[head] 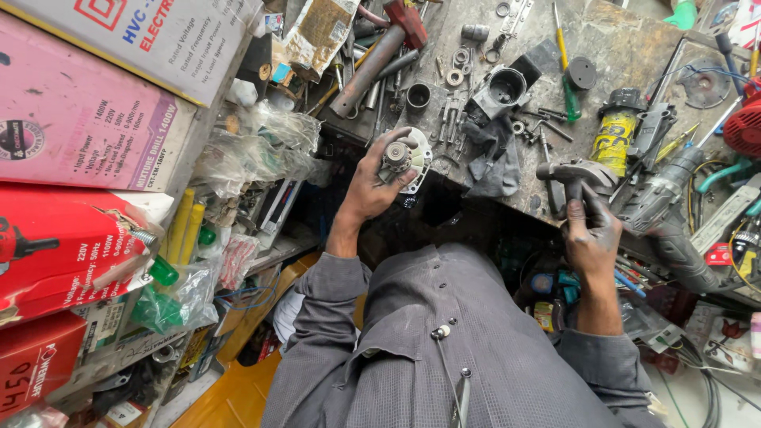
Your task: The person works at a cluttered workbench repairing a small electric water pump. They handle the motor housing and armature, unscrew fasteners with a screwdriver, tap parts with a hammer, fit the armature into the housing, and hold the assembled pump and housing together to check the fit.
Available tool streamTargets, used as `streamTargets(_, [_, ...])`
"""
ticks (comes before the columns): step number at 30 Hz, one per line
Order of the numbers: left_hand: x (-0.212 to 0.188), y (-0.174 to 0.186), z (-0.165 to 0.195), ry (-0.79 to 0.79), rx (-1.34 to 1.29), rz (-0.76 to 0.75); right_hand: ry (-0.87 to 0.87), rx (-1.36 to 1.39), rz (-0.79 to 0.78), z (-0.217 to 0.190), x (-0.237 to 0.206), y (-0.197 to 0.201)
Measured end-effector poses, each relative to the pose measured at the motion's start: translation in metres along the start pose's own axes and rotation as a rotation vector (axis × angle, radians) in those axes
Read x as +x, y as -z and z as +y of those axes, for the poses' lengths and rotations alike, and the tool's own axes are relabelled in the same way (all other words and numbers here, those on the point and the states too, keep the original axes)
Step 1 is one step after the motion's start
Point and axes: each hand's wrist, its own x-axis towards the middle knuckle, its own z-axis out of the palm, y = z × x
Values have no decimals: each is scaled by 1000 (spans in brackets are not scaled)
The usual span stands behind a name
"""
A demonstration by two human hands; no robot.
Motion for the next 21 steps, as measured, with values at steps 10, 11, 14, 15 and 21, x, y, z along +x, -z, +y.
streamTargets(10, [9, -15, -20, -38, 125, 234, -28, 256, -65, -55, 10, -17])
streamTargets(11, [9, -13, -18, 26, 27, 243, -38, 295, -70, -58, 10, -17])
streamTargets(14, [14, -8, -13, 38, -407, 351, -28, 311, -71, -62, 9, -16])
streamTargets(15, [15, -7, -12, 10, -575, 397, -19, 301, -68, -61, 8, -16])
streamTargets(21, [14, -2, -16, 294, -1409, 508, -68, 298, -46, -43, 2, -14])
